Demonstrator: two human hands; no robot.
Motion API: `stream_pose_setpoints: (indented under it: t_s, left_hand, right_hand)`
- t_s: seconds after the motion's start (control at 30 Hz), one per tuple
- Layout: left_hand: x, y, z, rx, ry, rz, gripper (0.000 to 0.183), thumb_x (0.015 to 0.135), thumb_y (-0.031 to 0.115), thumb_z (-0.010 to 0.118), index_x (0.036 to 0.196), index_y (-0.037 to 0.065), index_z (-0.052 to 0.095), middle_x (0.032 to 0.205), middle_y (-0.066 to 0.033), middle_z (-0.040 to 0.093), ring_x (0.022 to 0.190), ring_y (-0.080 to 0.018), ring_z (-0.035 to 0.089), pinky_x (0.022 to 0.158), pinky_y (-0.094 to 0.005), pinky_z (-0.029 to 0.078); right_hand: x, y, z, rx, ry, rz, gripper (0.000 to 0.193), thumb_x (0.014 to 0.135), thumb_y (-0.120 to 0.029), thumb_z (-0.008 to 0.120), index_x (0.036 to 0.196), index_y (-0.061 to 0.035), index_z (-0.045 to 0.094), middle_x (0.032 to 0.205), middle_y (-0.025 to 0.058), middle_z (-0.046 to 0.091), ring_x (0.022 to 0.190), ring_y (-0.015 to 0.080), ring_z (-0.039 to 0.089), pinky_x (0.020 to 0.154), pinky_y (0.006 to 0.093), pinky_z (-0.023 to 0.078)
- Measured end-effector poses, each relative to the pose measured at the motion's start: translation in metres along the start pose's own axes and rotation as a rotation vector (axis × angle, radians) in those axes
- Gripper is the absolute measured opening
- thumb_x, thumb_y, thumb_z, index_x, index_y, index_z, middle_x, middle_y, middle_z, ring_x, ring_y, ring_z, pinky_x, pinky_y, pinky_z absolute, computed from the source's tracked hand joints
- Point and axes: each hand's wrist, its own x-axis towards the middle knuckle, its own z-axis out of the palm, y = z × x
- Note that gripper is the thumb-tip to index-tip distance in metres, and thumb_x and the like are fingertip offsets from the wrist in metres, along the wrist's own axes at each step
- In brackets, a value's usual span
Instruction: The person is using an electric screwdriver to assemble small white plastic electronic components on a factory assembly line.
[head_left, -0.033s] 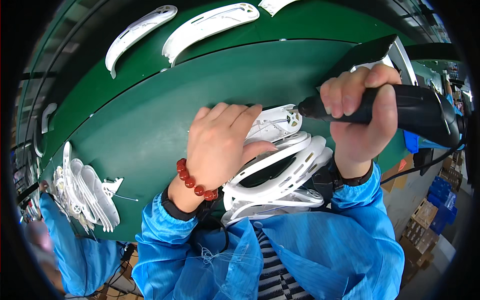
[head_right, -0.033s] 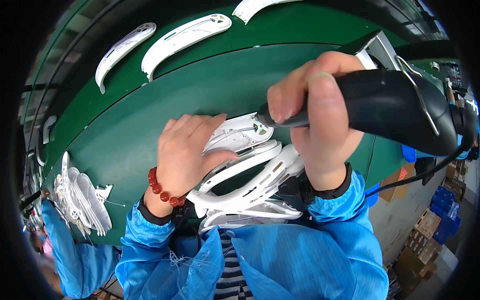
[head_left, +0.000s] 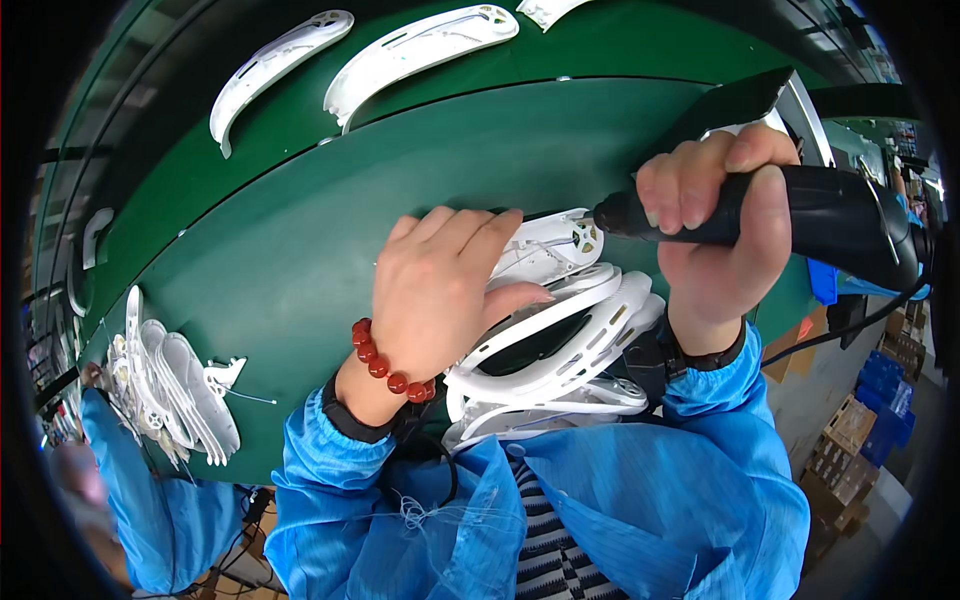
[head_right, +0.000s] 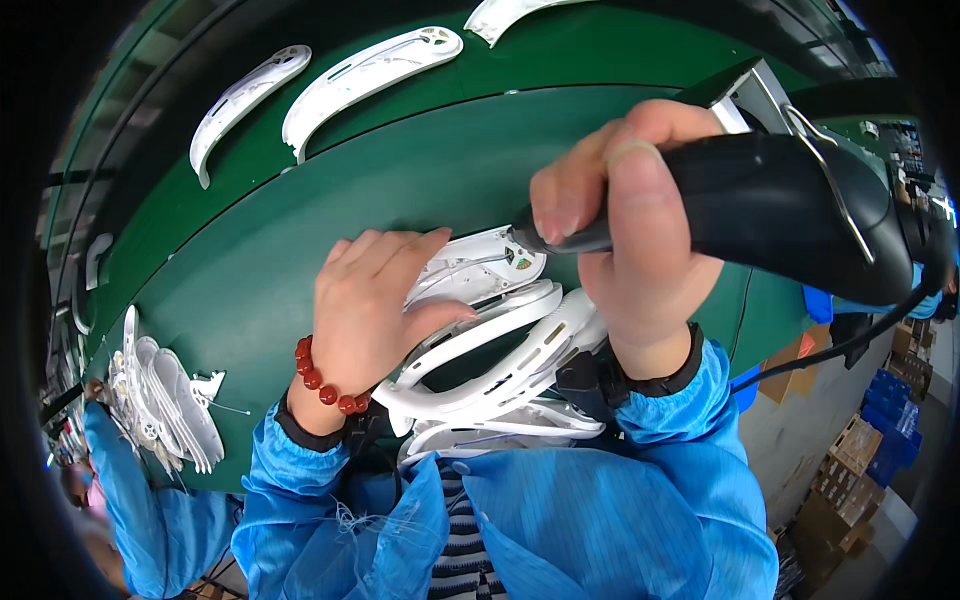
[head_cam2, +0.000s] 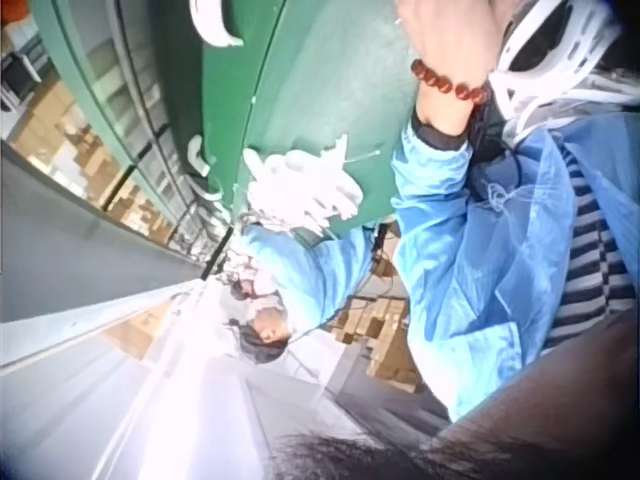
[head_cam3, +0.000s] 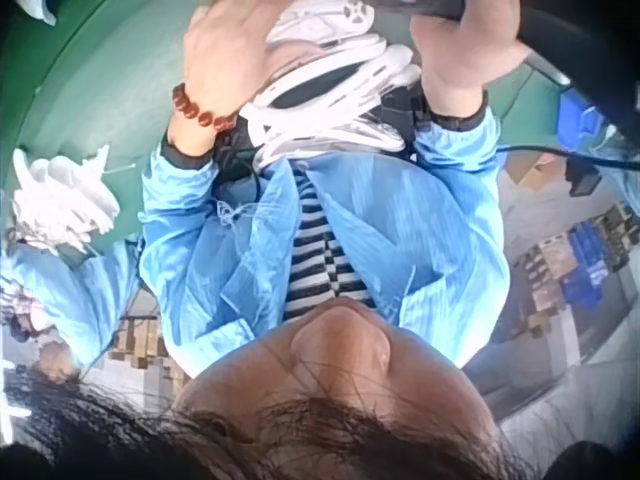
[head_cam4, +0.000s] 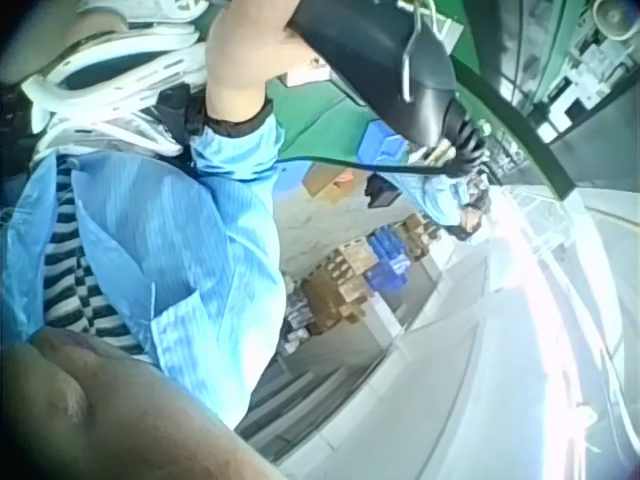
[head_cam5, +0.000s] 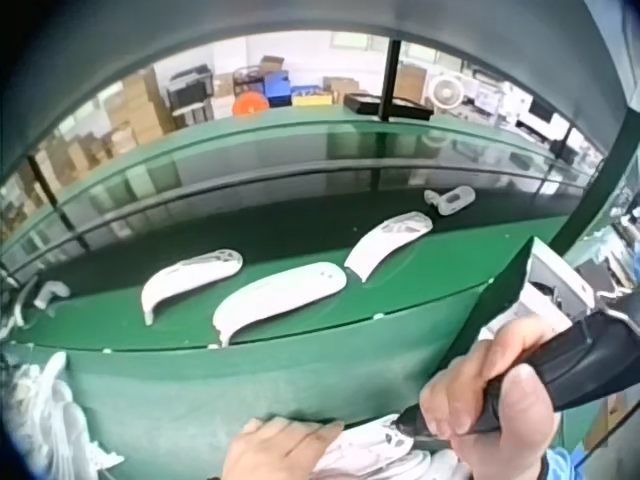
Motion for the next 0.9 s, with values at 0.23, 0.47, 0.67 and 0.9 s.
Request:
stream_pose_setpoints:
  t_s: [0.23, 0.47, 0.67, 0.9]
  left_hand:
    - [0.002, -0.001, 0.002, -0.005, -0.001, -0.011, 0.058, 0.061, 0.040, 0.079, 0.107, 0.006, 0.067, 0.093, -0.0059, 0.066, 0.082, -0.0242, 0.060, 0.071, -0.0346, 0.043]
    - [0.003, -0.002, 0.005, 0.005, 0.016, 0.005, 0.056, 0.062, 0.040, 0.078, 0.104, 0.005, 0.067, 0.091, -0.0052, 0.066, 0.081, -0.0228, 0.060, 0.070, -0.0338, 0.043]
    - [0.006, 0.003, 0.004, 0.022, 0.004, 0.001, 0.056, 0.059, 0.036, 0.081, 0.103, 0.004, 0.067, 0.090, -0.0059, 0.066, 0.082, -0.0252, 0.060, 0.071, -0.0354, 0.044]
    - [0.017, -0.004, -0.021, -0.013, -0.325, 0.086, 0.068, 0.066, 0.038, 0.078, 0.119, 0.000, 0.056, 0.111, -0.0144, 0.058, 0.098, -0.0315, 0.056, 0.084, -0.0380, 0.047]
  right_hand:
    - [0.001, 0.012, -0.004, -0.002, 0.026, 0.026, 0.016, 0.092, -0.014, 0.052, 0.096, 0.0004, 0.046, 0.063, 0.0117, 0.053, 0.052, 0.0170, 0.049, 0.052, 0.0337, 0.046]
    - [0.005, 0.019, -0.001, -0.106, 0.049, 0.003, 0.018, 0.091, -0.013, 0.057, 0.090, 0.0027, 0.048, 0.062, 0.0100, 0.055, 0.052, 0.0147, 0.052, 0.049, 0.0277, 0.045]
    - [0.000, 0.017, -0.005, -0.280, -0.113, 0.098, 0.016, 0.093, -0.016, 0.051, 0.098, -0.0022, 0.044, 0.066, 0.0069, 0.048, 0.055, 0.0165, 0.046, 0.053, 0.0334, 0.042]
    - [0.007, -0.028, -0.019, 0.051, -0.164, -0.261, 0.024, 0.092, -0.030, 0.056, 0.101, -0.0090, 0.050, 0.070, -0.0004, 0.052, 0.056, 0.0121, 0.046, 0.052, 0.0307, 0.038]
